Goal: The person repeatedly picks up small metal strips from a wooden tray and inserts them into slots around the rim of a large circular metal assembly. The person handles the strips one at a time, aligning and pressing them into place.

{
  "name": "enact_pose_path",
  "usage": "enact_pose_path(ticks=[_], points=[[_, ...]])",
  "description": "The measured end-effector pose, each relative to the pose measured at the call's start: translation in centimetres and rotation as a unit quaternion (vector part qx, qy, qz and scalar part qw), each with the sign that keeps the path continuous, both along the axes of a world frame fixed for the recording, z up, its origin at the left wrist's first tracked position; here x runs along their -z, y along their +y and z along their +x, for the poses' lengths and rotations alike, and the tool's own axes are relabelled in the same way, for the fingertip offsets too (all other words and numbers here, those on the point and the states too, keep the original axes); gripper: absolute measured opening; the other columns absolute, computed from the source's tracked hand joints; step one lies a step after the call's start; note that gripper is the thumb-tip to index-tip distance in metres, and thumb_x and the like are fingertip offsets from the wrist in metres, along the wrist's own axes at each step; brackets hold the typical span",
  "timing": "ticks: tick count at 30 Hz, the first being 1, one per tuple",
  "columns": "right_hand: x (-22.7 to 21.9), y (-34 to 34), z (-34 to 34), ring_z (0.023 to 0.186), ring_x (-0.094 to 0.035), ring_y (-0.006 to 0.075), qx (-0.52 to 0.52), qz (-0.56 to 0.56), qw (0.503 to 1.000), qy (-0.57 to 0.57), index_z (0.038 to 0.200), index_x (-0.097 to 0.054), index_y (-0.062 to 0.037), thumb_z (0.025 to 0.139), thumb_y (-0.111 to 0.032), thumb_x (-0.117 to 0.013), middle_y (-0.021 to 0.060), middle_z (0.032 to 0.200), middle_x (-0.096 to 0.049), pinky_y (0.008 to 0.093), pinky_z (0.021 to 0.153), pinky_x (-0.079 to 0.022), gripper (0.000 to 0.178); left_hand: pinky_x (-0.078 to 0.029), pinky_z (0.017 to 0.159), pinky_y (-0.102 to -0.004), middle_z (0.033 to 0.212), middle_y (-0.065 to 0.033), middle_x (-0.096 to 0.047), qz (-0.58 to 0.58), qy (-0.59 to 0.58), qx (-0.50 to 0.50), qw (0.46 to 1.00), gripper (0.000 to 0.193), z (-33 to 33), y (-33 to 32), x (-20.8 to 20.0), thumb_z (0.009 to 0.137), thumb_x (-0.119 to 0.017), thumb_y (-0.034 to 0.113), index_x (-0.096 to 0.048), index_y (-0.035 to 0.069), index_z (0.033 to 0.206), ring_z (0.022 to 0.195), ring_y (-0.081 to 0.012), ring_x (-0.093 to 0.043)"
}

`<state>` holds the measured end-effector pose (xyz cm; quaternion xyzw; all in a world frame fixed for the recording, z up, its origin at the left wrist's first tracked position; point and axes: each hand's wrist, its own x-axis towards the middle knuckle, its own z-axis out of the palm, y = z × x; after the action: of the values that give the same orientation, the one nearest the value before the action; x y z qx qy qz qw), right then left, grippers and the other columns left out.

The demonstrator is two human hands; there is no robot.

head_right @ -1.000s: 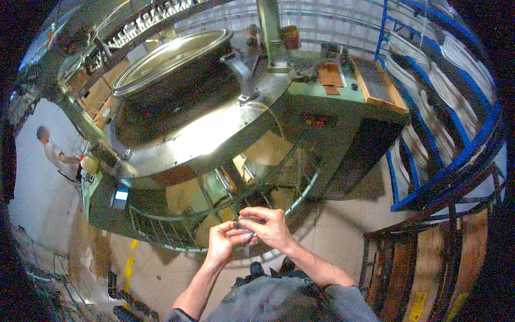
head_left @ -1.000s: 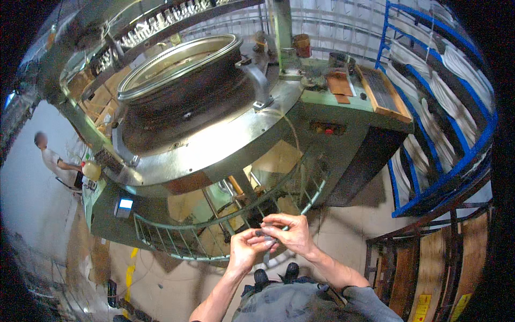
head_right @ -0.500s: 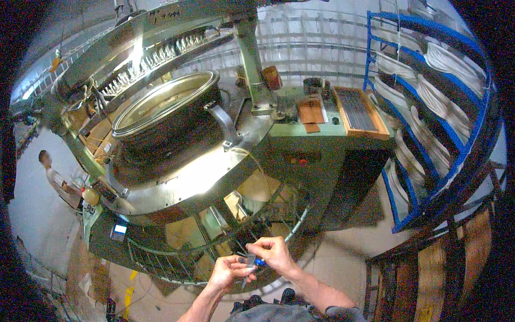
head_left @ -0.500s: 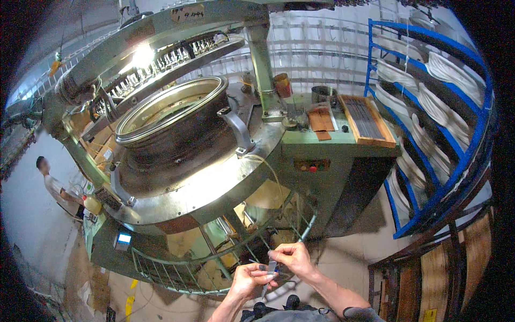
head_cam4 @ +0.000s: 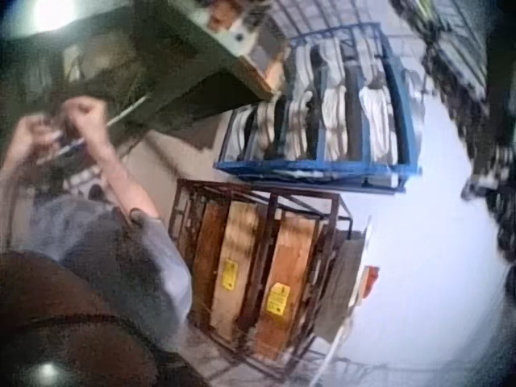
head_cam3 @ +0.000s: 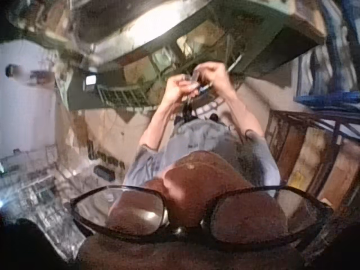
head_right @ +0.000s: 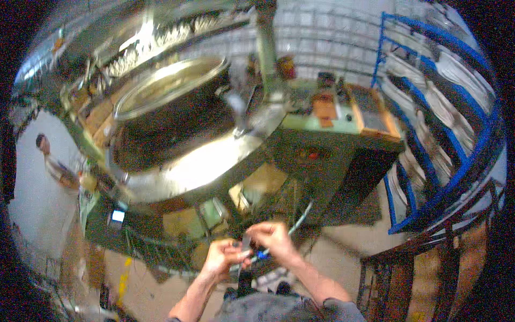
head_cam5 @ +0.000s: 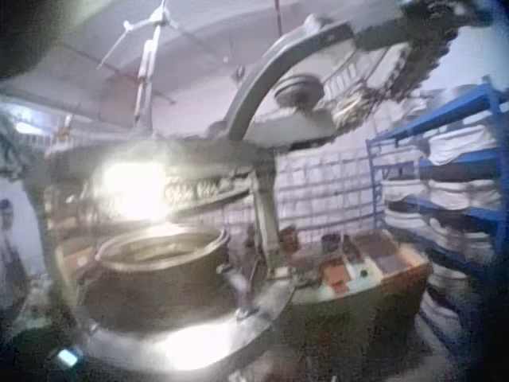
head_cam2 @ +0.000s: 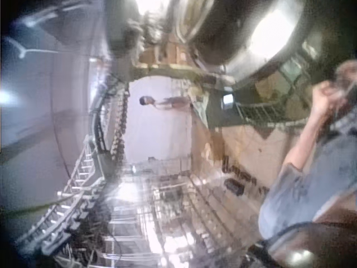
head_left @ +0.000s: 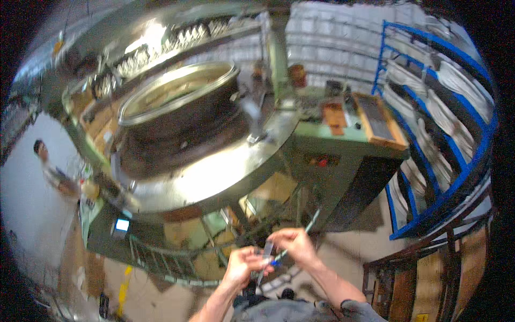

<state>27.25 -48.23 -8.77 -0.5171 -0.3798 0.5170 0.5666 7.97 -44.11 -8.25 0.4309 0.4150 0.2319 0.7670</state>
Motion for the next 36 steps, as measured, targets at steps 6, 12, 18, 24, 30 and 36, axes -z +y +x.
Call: enact_pose_path(ticks=[6, 12, 18, 24, 30, 36], points=[[-1.0, 4.3, -5.1, 0.075, -0.067, 0.0115, -0.051, 0.012, 0.995, -0.082, 0.098, -0.075, 0.0040, 0.086, -0.010, -0.077, 0.0062, 0.086, -0.074, 0.0273, 0.070, -0.055, 0.018, -0.061, 0.071, -0.0324, 0.098, -0.0189, -0.073, 0.033, -0.057, -0.003, 0.998, 0.021, -4.5, 3.3, 0.7, 0.088, -0.069, -0.004, -0.065, -0.008, 0.109, 0.084, -0.0240, -0.074], [-1.7, 10.2, -12.5, 0.071, -0.066, 0.0129, -0.107, -0.058, 0.992, -0.024, 0.095, -0.073, 0.0055, 0.085, -0.007, -0.076, 0.0079, 0.083, -0.073, 0.0287, 0.064, -0.056, 0.016, -0.061, 0.074, -0.0327, 0.095, -0.0165, -0.073, 0.027, -0.125, -0.080, 0.989, 0.020, -11.1, 6.6, 1.2, 0.089, -0.070, -0.001, -0.066, -0.006, 0.107, 0.083, -0.0220, -0.073], [0.5, 14.4, -18.7, 0.076, -0.066, 0.0123, -0.174, -0.011, 0.983, -0.057, 0.098, -0.073, 0.0049, 0.088, -0.007, -0.073, 0.0070, 0.088, -0.073, 0.0264, 0.072, -0.052, 0.015, -0.060, 0.068, -0.0320, 0.088, -0.0156, -0.074, 0.056, -0.127, -0.144, 0.980, 0.015, -17.7, 8.0, 2.6, 0.087, -0.069, -0.003, -0.065, -0.006, 0.102, 0.078, -0.0207, -0.073], [1.2, 17.8, -22.2, 0.074, -0.062, 0.0140, -0.230, -0.020, 0.973, -0.008, 0.087, -0.072, 0.0045, 0.095, -0.025, -0.070, 0.0076, 0.081, -0.072, 0.0304, 0.073, -0.046, 0.031, -0.060, 0.059, -0.0307, 0.089, -0.0151, -0.073, 0.033, -0.133, -0.178, 0.974, 0.017, -21.4, 8.5, 2.8, 0.088, -0.067, -0.004, -0.063, -0.008, 0.104, 0.072, -0.0208, -0.074], [1.2, 19.1, -22.8, 0.077, -0.063, 0.0150, -0.290, -0.003, 0.952, -0.094, 0.092, -0.072, 0.0048, 0.092, -0.015, -0.072, 0.0099, 0.088, -0.073, 0.0296, 0.073, -0.047, 0.020, -0.059, 0.055, -0.0289, 0.090, -0.0157, -0.074, 0.011, -0.158, -0.243, 0.957, 0.016, -21.7, 7.2, 3.1, 0.086, -0.071, -0.002, -0.064, -0.007, 0.099, 0.069, -0.0208, -0.074], [1.4, 19.1, -22.7, 0.082, -0.065, 0.0157, -0.338, -0.024, 0.940, -0.042, 0.099, -0.073, 0.0046, 0.090, -0.016, -0.075, 0.0084, 0.092, -0.073, 0.0293, 0.078, -0.050, 0.022, -0.061, 0.056, -0.0304, 0.088, -0.0149, -0.072, 0.028, -0.168, -0.293, 0.941, 0.016, -20.6, 7.0, 2.9, 0.087, -0.070, -0.001, -0.064, -0.006, 0.102, 0.070, -0.0215, -0.074]])
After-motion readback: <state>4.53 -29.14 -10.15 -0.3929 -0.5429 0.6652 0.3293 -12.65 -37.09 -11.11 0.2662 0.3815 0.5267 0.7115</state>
